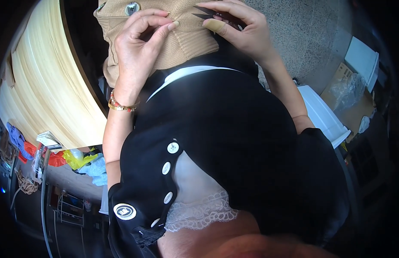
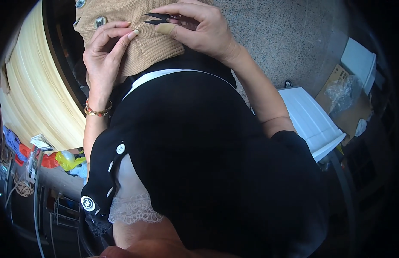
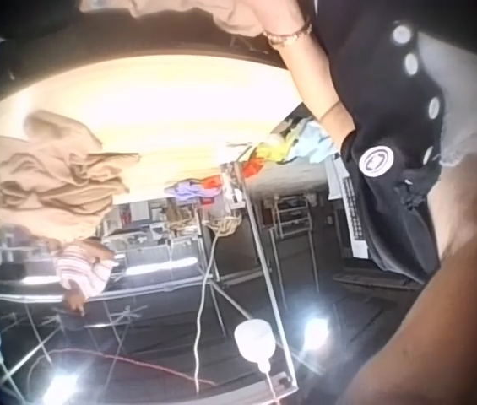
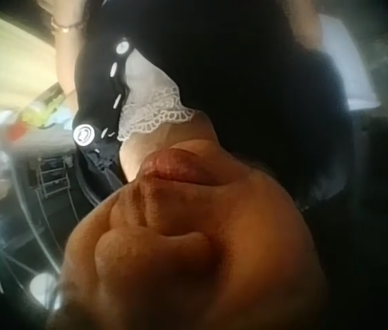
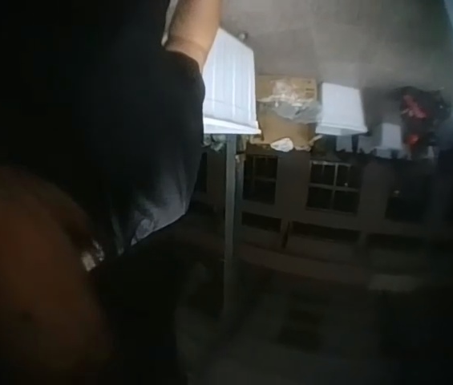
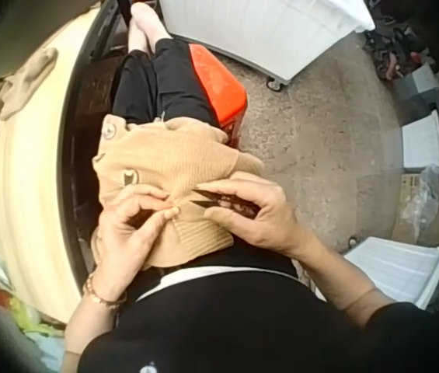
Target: Trimming loose threads and inspecting knitted sweaters using thread nippers.
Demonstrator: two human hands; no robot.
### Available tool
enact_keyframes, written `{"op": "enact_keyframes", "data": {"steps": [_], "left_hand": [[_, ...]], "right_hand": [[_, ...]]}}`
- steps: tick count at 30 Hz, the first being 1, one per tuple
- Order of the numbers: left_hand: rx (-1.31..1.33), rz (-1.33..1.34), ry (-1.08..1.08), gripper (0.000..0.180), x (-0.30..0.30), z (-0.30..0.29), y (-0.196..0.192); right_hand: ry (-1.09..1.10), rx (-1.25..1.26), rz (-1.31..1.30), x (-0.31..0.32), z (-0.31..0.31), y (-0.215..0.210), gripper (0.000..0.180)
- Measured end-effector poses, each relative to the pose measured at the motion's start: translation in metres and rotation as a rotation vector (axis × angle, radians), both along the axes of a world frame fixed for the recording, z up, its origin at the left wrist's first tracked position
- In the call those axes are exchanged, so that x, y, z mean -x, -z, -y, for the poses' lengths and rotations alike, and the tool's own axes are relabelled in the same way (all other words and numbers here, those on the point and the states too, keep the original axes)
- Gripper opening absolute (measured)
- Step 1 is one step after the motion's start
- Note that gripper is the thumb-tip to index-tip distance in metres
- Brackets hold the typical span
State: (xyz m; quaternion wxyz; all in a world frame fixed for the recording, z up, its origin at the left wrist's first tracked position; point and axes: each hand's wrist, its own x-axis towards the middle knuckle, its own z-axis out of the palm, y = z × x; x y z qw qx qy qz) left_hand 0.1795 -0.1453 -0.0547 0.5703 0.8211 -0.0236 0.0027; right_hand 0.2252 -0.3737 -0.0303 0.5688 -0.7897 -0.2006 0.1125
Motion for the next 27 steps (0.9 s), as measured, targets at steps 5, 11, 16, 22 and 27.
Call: {"op": "enact_keyframes", "data": {"steps": [5,11,16,22,27], "left_hand": [[0.123,0.046,-0.018,0.009,0.003,0.0,0.01],[0.169,0.065,-0.031,0.009,0.005,0.003,0.016],[0.014,0.101,-0.012,0.017,0.002,0.005,0.006],[-0.234,0.125,0.027,0.016,-0.003,0.012,0.005],[-0.216,0.142,0.012,0.013,-0.003,0.008,0.005]], "right_hand": [[-0.043,0.042,0.024,0.0,-0.001,0.006,0.032],[-0.044,0.035,0.053,0.002,-0.003,0.007,0.032],[-0.036,0.024,0.07,-0.001,-0.003,0.019,0.032],[-0.006,0.0,0.05,0.0,-0.002,0.006,0.031],[0.002,0.008,0.068,0.001,-0.002,0.004,0.031]]}}
